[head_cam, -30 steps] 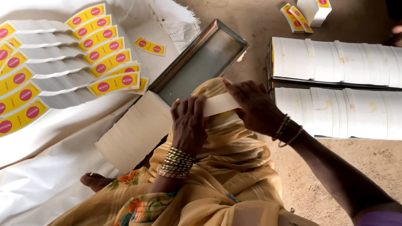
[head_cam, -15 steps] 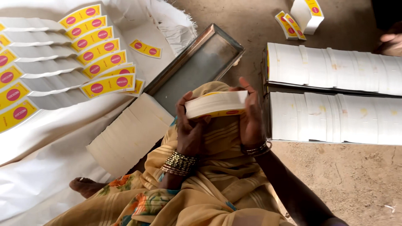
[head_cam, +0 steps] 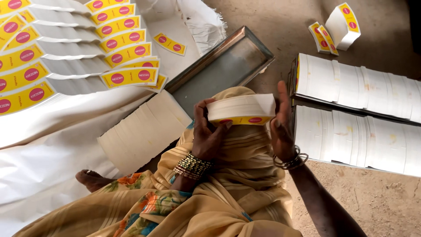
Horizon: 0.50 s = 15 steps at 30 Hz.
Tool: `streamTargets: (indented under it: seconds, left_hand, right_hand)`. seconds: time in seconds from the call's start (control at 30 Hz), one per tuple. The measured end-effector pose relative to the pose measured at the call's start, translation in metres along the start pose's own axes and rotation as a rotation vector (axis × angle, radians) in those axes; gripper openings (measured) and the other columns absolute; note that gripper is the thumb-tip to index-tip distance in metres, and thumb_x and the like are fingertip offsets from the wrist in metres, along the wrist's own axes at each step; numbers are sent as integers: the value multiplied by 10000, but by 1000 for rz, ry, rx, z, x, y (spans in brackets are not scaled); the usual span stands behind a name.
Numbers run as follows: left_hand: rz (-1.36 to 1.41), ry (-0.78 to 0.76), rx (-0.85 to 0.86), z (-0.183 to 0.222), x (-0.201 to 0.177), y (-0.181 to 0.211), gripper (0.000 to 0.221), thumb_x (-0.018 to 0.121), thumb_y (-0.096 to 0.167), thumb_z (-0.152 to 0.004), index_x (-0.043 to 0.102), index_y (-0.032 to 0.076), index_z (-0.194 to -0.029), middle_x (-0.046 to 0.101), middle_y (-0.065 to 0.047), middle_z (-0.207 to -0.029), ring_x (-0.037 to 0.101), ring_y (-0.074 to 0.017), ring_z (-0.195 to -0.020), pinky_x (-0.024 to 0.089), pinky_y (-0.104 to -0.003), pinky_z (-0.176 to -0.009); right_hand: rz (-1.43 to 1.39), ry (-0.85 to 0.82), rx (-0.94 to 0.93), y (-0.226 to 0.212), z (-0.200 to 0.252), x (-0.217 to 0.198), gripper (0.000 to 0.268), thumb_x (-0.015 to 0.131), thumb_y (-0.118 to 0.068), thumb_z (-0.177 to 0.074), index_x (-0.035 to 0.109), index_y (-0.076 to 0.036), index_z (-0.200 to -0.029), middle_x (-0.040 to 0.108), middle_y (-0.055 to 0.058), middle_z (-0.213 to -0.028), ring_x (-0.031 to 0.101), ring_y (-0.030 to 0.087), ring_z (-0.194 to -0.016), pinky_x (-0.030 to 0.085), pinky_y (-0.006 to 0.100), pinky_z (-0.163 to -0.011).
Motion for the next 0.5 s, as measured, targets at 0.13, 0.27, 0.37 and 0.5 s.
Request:
streamTargets:
  seconds: [0.13,0.27,0.37,0.5]
  left_hand:
    - [-131,28,39,2,0,9,639,785,68,-886,408,80,-1401,549,-112,-1272,567,-205,-1175,537,-374,-1006]
    - [-312,18,129,0,-2,20,628,789,97,-844,456,88,-1377,574,-106,-1243,587,-264,-1173,518,-402,-1017]
    - [-648,12,251,-3,1,36,478,807,132,-827,564,83,-1236,592,-121,-1240,584,-320,-1181,494,-438,-1028]
    - [-944,-44,320,-2,8,62,527,790,165,-792,524,23,-1224,561,-184,-1276,512,-380,-1204,389,-496,-1014]
  right_hand:
    - [51,-30,-93,-12,3,10,1102,693,-577,-944,20,-53,-1641,159,42,-1706,243,218,-1568,236,428,-1279]
    - [294,52,-128,-7,7,-5,1062,638,-575,-952,61,-77,-1691,352,228,-1649,357,311,-1532,321,448,-1262]
    - [893,19,-350,-36,5,9,970,528,-597,-988,95,-76,-1682,220,215,-1723,217,328,-1626,238,492,-1306]
    - [1375,-279,-459,-46,-5,24,1038,607,-604,-876,160,-14,-1603,270,243,-1635,187,397,-1539,132,606,-1233]
Point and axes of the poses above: each hand's wrist, its own z-axis away from the middle knuckle, its own x-axis out of the palm, y = z × x, the point moved 3 cm from there along -z, towards the middle knuckle
